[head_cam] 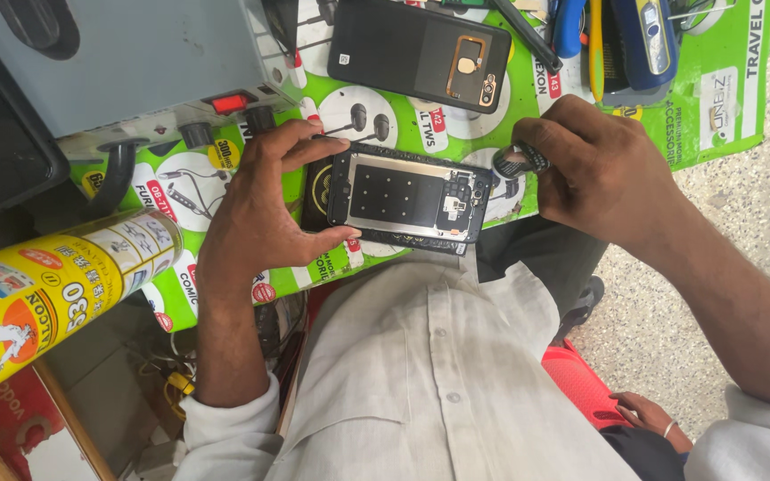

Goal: The person uses a heat gun to warm the back cover of a smartphone, then applies adhesive to the internal frame. They align and press the back cover onto the device, secure it with a rubber band, and test the screen functionality.

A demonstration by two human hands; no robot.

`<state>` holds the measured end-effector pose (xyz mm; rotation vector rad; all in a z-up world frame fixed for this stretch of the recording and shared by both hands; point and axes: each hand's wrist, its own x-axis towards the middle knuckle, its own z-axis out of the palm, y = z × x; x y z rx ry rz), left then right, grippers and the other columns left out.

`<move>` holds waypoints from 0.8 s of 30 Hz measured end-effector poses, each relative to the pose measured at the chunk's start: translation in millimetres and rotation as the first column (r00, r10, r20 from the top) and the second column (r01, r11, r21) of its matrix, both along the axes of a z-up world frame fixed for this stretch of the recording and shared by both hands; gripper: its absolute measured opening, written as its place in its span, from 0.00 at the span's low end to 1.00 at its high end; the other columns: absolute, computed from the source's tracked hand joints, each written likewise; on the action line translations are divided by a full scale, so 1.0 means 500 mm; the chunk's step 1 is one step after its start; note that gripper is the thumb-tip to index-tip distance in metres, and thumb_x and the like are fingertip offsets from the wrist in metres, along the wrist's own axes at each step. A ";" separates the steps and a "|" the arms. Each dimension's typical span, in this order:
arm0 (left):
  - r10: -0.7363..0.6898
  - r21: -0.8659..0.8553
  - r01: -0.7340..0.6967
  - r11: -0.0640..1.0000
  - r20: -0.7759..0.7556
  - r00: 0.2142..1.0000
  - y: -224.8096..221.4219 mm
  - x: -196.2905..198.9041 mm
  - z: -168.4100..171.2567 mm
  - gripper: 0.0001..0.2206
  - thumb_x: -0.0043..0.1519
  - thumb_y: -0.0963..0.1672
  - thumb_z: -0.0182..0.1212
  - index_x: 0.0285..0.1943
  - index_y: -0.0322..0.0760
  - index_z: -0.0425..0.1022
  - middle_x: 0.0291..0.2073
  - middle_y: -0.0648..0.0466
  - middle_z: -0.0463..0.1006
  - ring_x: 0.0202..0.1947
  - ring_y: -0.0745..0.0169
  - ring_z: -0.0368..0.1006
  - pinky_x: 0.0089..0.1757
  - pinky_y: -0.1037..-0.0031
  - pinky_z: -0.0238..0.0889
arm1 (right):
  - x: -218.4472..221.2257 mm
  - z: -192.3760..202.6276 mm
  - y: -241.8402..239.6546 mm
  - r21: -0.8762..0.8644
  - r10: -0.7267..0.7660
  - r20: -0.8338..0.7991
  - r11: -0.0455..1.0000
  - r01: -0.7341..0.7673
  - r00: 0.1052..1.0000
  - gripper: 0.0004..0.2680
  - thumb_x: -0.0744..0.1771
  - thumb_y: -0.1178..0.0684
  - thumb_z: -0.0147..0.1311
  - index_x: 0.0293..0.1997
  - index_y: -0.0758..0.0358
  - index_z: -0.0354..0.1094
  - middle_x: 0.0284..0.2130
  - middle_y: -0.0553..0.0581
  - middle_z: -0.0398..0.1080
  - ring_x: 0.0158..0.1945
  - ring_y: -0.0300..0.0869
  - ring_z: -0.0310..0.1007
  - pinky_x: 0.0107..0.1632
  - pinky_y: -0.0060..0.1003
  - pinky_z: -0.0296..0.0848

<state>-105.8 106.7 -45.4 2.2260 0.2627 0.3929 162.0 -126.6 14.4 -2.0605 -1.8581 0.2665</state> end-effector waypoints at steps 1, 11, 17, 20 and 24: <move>0.001 0.002 -0.001 1.000 -0.003 1.000 0.000 0.000 0.000 0.47 0.46 0.46 0.85 0.70 0.36 0.51 0.63 0.54 0.76 0.68 0.44 0.65 0.66 0.59 0.57 | 0.001 0.001 -0.003 -0.003 -0.003 -0.002 1.000 0.003 1.000 0.17 0.58 0.67 0.56 0.52 0.66 0.70 0.38 0.60 0.68 0.35 0.52 0.74 0.37 0.44 0.75; -0.004 0.024 0.004 1.000 0.000 1.000 0.001 -0.002 -0.005 0.47 0.46 0.46 0.85 0.70 0.34 0.51 0.64 0.53 0.74 0.68 0.44 0.65 0.66 0.59 0.57 | -0.007 -0.009 -0.024 0.015 -0.030 0.025 0.999 0.029 0.999 0.17 0.59 0.66 0.58 0.52 0.66 0.70 0.38 0.59 0.68 0.37 0.52 0.74 0.38 0.45 0.74; 0.012 0.040 -0.012 0.999 -0.005 1.000 -0.001 0.002 -0.002 0.48 0.46 0.46 0.85 0.70 0.35 0.51 0.64 0.52 0.74 0.66 0.43 0.65 0.65 0.60 0.57 | -0.021 -0.016 -0.038 0.024 -0.084 0.012 0.996 0.083 0.996 0.17 0.59 0.66 0.58 0.53 0.68 0.70 0.38 0.60 0.68 0.36 0.51 0.74 0.39 0.45 0.74; 0.035 0.071 -0.036 0.997 0.010 0.999 -0.007 0.009 -0.002 0.48 0.46 0.46 0.84 0.70 0.35 0.51 0.62 0.53 0.76 0.64 0.44 0.66 0.64 0.60 0.57 | -0.016 -0.022 -0.039 0.032 -0.123 0.030 0.992 0.122 0.992 0.17 0.60 0.66 0.58 0.54 0.68 0.70 0.39 0.60 0.67 0.37 0.51 0.74 0.40 0.45 0.74; 0.051 0.127 -0.055 0.990 0.037 0.998 -0.015 0.016 -0.001 0.47 0.47 0.46 0.84 0.71 0.36 0.51 0.61 0.52 0.76 0.62 0.45 0.67 0.64 0.60 0.57 | -0.001 -0.034 -0.031 0.052 -0.137 0.053 0.990 0.134 0.989 0.19 0.60 0.66 0.57 0.57 0.68 0.69 0.40 0.61 0.67 0.36 0.51 0.73 0.39 0.43 0.74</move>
